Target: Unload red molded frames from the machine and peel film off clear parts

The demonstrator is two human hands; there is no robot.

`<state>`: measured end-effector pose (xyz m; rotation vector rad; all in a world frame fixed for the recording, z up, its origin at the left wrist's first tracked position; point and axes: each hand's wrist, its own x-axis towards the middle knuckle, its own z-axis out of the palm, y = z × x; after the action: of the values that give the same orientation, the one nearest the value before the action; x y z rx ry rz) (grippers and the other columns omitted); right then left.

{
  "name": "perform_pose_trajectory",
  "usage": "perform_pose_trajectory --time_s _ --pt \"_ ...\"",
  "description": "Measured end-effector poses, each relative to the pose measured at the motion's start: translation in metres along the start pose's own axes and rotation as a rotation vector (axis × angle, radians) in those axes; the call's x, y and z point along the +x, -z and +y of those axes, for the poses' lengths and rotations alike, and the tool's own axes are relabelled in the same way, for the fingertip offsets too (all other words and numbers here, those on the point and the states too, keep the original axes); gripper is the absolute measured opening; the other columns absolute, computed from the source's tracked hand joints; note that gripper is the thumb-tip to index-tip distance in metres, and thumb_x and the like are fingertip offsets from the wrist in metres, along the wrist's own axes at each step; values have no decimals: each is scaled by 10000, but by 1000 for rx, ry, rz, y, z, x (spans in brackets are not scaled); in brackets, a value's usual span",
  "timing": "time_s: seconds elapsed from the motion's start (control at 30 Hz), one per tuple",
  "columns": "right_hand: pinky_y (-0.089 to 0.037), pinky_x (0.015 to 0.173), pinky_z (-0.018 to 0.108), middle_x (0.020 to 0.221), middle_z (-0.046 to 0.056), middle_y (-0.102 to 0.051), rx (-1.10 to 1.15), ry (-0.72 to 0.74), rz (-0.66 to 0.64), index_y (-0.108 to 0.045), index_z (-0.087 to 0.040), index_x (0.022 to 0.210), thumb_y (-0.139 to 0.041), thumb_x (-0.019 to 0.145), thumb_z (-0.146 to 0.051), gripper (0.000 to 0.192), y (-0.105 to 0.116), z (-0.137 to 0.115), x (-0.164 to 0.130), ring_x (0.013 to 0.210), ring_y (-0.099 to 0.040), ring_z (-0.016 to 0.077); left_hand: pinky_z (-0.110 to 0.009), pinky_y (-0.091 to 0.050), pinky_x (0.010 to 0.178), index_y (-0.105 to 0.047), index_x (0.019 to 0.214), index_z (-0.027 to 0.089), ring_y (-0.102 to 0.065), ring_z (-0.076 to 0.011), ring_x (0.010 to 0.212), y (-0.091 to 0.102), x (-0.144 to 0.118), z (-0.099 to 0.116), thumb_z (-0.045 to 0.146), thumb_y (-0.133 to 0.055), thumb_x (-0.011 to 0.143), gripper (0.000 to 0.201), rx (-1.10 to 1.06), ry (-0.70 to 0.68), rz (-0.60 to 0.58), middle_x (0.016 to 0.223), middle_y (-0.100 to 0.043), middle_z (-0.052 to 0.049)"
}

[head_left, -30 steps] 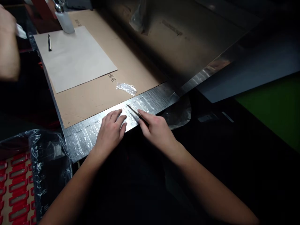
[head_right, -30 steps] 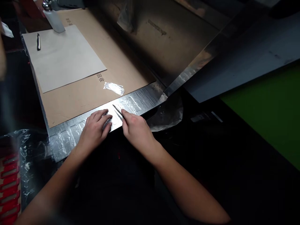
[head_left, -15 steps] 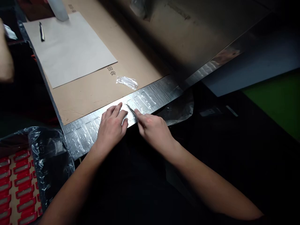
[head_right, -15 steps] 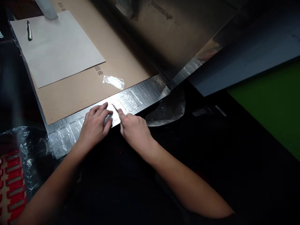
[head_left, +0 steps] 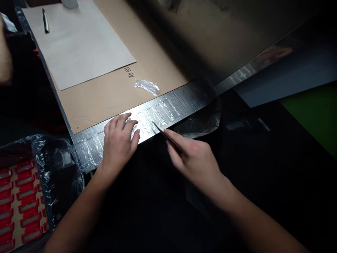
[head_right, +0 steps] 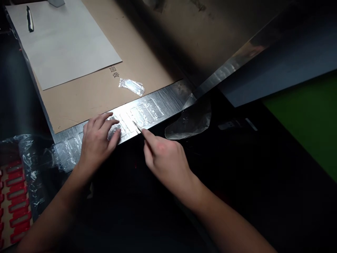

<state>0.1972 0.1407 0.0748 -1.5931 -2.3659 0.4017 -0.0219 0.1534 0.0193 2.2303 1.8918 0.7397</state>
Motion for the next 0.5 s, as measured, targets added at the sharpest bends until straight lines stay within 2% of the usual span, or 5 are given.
perform_pose_trajectory --time_s 0.17,0.27,0.37,0.5 --pt "-424 659 273 869 38 -770 -82 16 -86 -624 -244 1424 -513 992 -220 447 -24 -27 49 722 -685 175 -493 -429 1060 -650 1181 218 -530 -311 1274 0 -9 -9 248 -619 992 193 15 18 -55 1380 -609 -79" --pt "-363 616 294 877 49 -769 -170 34 -128 -604 -244 1452 -488 999 -234 467 -34 -36 65 727 -676 190 -492 -428 1056 -649 1176 229 -524 -311 1283 -3 -10 -11 245 -633 982 195 19 27 -52 1391 -606 -72" --pt "-295 570 309 874 52 -760 -240 53 -158 -571 -239 1486 -454 1018 -248 482 -36 -38 61 680 -648 182 -491 -425 1060 -651 1166 234 -523 -307 1288 -4 -9 -10 239 -638 977 190 13 39 -47 1396 -605 -67" --pt "-221 534 308 814 40 -731 -305 52 -204 -564 -248 1494 -465 1023 -258 482 -27 -35 35 600 -593 149 -489 -425 1056 -653 1140 229 -525 -300 1294 -1 -9 -8 253 -613 996 152 -3 52 -48 1396 -606 -67"
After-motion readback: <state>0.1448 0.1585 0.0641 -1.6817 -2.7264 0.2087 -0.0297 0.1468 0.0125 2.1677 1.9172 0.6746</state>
